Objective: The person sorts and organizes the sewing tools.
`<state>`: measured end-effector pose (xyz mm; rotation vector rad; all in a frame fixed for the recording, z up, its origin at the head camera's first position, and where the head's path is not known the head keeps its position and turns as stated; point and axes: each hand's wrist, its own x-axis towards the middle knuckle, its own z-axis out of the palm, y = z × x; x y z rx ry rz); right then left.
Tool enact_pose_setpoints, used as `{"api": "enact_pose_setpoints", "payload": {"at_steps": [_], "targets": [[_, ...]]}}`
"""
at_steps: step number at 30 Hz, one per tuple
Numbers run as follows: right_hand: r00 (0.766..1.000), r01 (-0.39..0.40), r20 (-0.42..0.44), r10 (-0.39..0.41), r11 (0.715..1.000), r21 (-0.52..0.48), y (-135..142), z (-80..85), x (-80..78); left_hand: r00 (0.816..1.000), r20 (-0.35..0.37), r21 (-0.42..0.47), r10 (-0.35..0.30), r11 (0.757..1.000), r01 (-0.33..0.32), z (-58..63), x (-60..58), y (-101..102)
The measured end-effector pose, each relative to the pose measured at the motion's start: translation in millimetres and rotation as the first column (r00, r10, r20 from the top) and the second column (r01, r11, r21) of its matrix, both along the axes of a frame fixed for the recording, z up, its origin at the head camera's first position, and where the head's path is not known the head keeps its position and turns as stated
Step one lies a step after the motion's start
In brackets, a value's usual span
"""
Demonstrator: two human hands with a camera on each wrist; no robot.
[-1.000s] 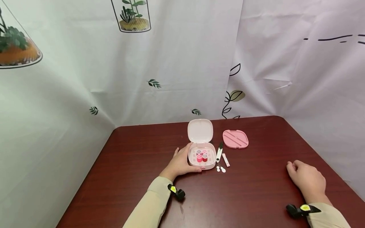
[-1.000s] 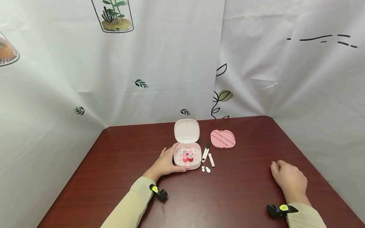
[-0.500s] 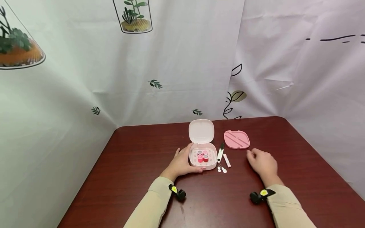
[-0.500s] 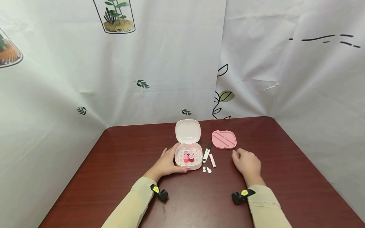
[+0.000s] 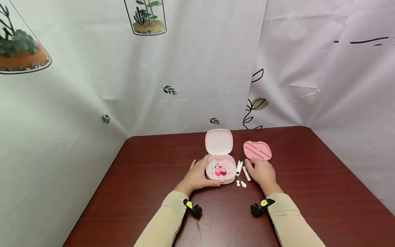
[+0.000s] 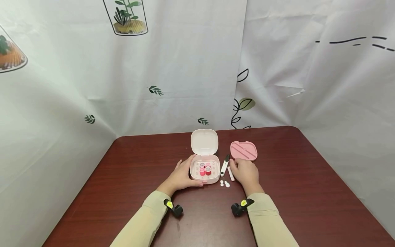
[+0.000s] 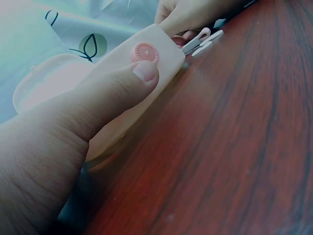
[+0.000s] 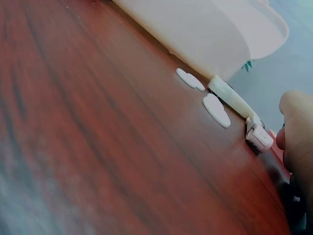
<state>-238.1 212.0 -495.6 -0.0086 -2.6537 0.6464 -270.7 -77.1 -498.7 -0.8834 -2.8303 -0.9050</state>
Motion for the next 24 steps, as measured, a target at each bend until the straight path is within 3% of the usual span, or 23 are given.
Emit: {"api": "enact_pose_setpoints", "payload": {"at_steps": [10,17,24], "targets": [[0.994,-0.051,-0.101,0.050,0.999,-0.016,-2.0,-4.0,-5.1,1.000,0.016,-0.003,0.003,1.000,-0.003,1.2,-0.3,0.3],[0.989,-0.104,-0.104,0.103,0.995,-0.006,-1.0,-7.9,-6.4,1.000,0.023,-0.013,0.006,1.000,-0.005,-0.4,1.9,1.5],[0.995,-0.041,-0.088,0.042,0.999,0.015,-0.3,-5.7,-7.1,1.000,0.014,-0.027,0.011,1.000,-0.010,0.0,-0.7,1.7]]}}
